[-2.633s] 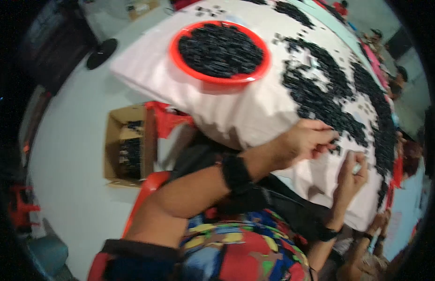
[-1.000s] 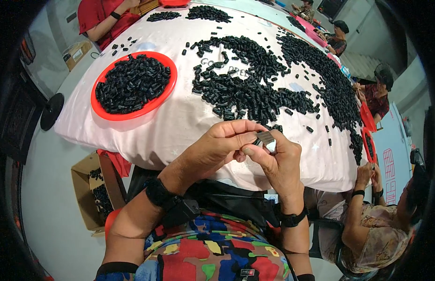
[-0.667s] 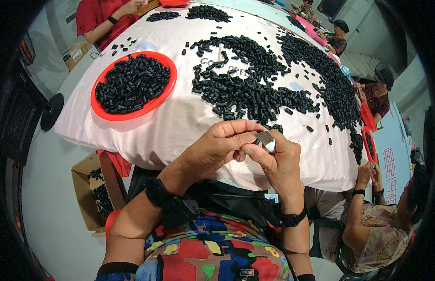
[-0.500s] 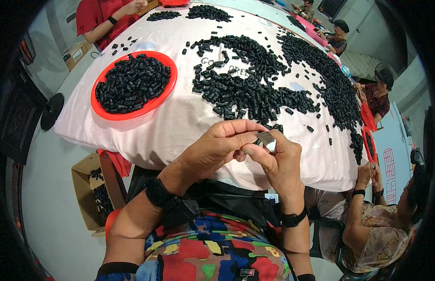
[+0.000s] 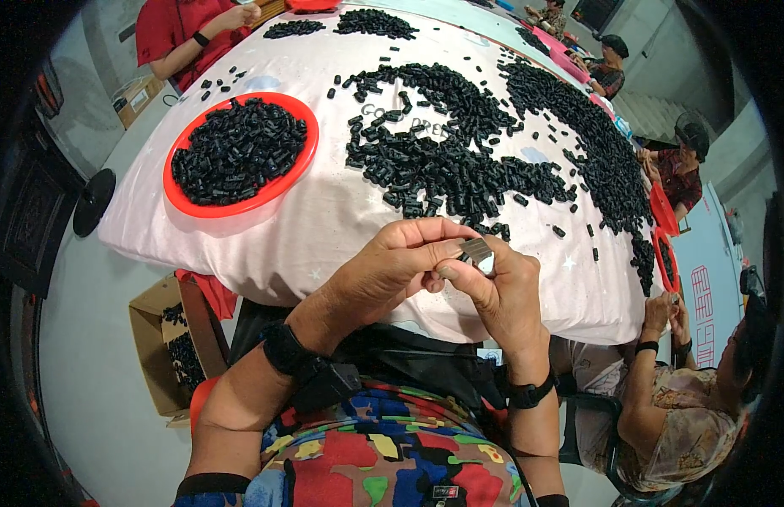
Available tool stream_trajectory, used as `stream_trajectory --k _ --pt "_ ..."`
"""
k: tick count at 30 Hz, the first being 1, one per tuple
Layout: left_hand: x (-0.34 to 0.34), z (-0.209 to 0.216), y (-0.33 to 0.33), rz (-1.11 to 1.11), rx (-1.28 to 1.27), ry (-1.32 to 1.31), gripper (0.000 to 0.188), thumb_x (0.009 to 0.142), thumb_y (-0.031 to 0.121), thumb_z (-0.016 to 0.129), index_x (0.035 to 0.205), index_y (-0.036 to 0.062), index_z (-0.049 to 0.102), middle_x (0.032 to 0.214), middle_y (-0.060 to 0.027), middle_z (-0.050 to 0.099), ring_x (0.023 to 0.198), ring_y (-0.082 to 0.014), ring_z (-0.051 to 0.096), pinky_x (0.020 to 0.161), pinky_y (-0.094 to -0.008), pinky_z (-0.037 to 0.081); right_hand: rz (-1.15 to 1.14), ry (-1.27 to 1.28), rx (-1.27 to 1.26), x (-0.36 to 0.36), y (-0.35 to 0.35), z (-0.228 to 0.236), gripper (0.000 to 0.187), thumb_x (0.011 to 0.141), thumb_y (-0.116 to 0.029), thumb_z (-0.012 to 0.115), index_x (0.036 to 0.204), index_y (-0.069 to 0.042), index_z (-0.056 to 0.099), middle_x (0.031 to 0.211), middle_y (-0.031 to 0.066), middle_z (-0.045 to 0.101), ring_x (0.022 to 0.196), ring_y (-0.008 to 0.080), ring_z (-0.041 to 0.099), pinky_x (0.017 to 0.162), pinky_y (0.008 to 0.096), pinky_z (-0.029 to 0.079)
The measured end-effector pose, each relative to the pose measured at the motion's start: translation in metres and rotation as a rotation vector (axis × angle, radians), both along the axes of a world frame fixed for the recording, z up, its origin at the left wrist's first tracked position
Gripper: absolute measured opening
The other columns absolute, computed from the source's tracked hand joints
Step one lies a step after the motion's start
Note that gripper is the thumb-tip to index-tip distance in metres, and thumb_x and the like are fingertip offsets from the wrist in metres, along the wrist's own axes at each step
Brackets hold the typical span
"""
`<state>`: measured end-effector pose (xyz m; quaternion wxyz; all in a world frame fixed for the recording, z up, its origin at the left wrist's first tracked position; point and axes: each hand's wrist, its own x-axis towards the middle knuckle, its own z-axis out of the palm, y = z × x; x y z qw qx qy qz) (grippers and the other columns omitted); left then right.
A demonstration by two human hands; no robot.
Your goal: Manually scraping excess material or defects from small plastic manufacturing parts using a hobby knife tool.
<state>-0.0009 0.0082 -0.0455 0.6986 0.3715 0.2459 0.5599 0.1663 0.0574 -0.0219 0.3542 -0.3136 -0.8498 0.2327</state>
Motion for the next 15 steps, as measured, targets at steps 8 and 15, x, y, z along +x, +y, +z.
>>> stream_trajectory --k 8,15 --pt "-0.0006 -0.0015 -0.0004 -0.008 0.033 0.006 0.028 0.095 0.014 0.053 0.117 -0.0019 0.055 0.102 -0.0051 0.062 0.087 -0.0090 0.058 0.076 -0.0225 0.048 0.007 -0.059 0.002 0.0006 -0.0008 0.0034 0.038 0.079 -0.037 0.073 0.078 0.000 0.064 0.060 0.0127 0.063 0.052 0.0250 0.064 0.046 0.0313 0.047" --pt "0.0029 0.0029 -0.0022 -0.016 -0.035 -0.111 0.028 0.095 0.012 0.052 0.118 -0.0019 0.054 0.107 -0.0086 0.062 0.098 -0.0133 0.060 0.087 -0.0259 0.048 0.044 0.115 -0.099 -0.0002 -0.0034 0.0013 0.037 0.076 -0.035 0.075 0.080 0.000 0.064 0.062 0.0111 0.065 0.056 0.0202 0.067 0.048 0.0281 0.048"
